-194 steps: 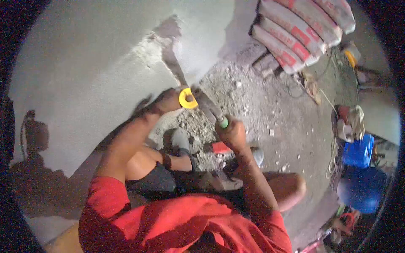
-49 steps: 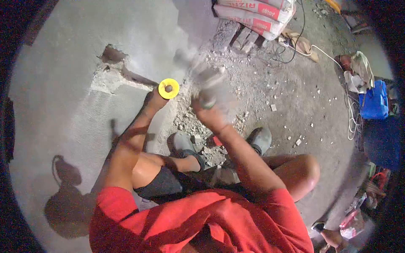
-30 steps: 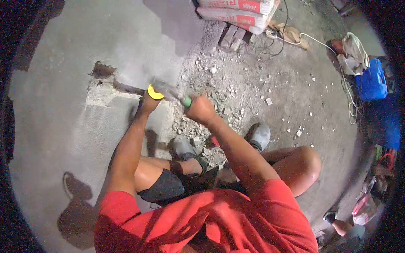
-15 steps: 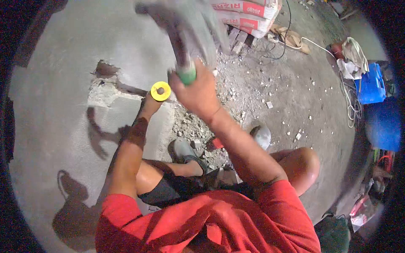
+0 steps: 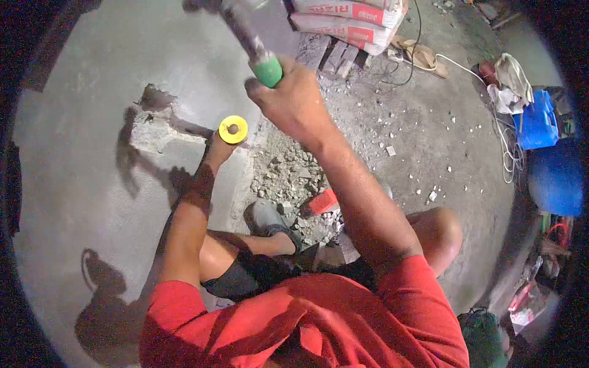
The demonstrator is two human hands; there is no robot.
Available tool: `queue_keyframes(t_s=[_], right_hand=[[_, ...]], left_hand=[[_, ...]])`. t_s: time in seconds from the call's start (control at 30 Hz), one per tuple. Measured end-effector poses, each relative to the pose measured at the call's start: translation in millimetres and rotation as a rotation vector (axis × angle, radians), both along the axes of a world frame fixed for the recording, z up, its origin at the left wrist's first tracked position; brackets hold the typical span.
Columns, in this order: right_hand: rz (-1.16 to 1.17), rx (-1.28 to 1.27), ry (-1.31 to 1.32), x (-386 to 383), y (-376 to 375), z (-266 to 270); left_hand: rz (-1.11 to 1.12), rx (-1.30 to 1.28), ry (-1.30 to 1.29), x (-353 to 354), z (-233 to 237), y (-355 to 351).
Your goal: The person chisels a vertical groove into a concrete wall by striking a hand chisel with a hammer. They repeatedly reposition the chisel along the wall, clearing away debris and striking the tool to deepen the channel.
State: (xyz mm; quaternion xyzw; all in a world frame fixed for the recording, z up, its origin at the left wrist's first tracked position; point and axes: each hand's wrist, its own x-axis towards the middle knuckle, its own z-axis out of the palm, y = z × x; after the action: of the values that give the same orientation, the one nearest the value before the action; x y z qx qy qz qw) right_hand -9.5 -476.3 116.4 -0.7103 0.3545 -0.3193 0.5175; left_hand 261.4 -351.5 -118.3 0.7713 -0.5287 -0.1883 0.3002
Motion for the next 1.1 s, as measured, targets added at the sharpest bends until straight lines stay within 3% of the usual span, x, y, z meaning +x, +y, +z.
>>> queue_keyframes(t_s=[0.03, 0.07, 0.13, 0.17, 0.2, 0.23, 0.27, 0.33, 0.37, 0.43, 0.5, 0.57, 0.63, 0.7, 0.87, 0.93, 1.03, 1.1], right_hand=[[-0.053, 0.047, -0.129, 3.3, 4.9, 7.4], [-0.132, -0.088, -0.153, 7.9, 16.1, -0.8], [-0.157, -0.193, -0.24, 30.3, 35.0, -120.5], [0.126, 0.019, 0.221, 18.6, 34.4, -170.3], [0.353, -0.032, 0.609, 8.5, 29.4, -205.2], [0.331, -0.046, 0.682, -5.0, 32.7, -230.6], [0.29, -0.074, 0.758, -13.1, 25.1, -241.5], [0.22, -0.024, 0.727, -34.3, 21.4, -232.1], [0.134, 0.009, 0.662, -41.5, 18.7, -220.6], [0.086, 0.037, 0.559, -46.5, 8.3, -196.5], [-0.071, 0.288, 0.428, -45.4, -1.6, -182.5], [-0.17, 0.354, 0.344, -47.1, -15.1, -182.9], [-0.198, 0.528, 0.222, -54.8, -22.8, -193.2], [-0.219, 0.546, 0.153, -63.1, -17.1, -192.4], [-0.232, 0.583, 0.15, -73.5, -12.5, -206.2], [-0.178, 0.505, 0.237, -74.3, -13.7, -208.3], [-0.058, 0.516, 0.296, -73.9, -17.6, -185.5], [-0.068, 0.498, 0.249, -72.0, -14.7, -173.6]], left_hand=[[0.003, 0.003, -0.003, -1.2, -0.4, -0.8], [0.025, 0.013, -0.009, -1.2, 0.2, -3.1], [0.046, 0.034, -0.013, -0.4, -5.4, 1.5], [0.079, -0.047, 0.483, 2.7, -15.6, 4.0], [0.111, -0.131, 0.98, 7.4, -31.3, 6.9], [0.136, -0.206, 1.474, 16.1, -49.3, 10.3], [0.215, -0.024, 1.252, 47.4, -101.0, 0.3], [-0.014, 0.175, 0.347, 29.2, -123.6, 10.3], [-0.349, 0.16, -0.368, 1.3, -69.3, 3.0], [-0.257, 0.105, -0.25, -15.2, -15.6, -10.2], [-0.067, 0.055, 0.022, -29.8, 18.7, -2.3], [0.128, -0.034, 0.608, -31.6, 59.1, -14.7], [0.053, -0.307, 0.865, -32.0, 93.4, -20.1], [0.013, -0.546, 1.135, -31.0, 126.5, -23.9], [0.136, -0.623, 0.935, -57.2, 191.3, -43.8], [0.003, -0.372, 0.629, -50.3, 192.8, -55.3], [-0.037, -0.143, 0.392, -71.4, 201.2, -60.7], [-0.041, -0.065, 0.372, -59.2, 183.0, -63.3]])
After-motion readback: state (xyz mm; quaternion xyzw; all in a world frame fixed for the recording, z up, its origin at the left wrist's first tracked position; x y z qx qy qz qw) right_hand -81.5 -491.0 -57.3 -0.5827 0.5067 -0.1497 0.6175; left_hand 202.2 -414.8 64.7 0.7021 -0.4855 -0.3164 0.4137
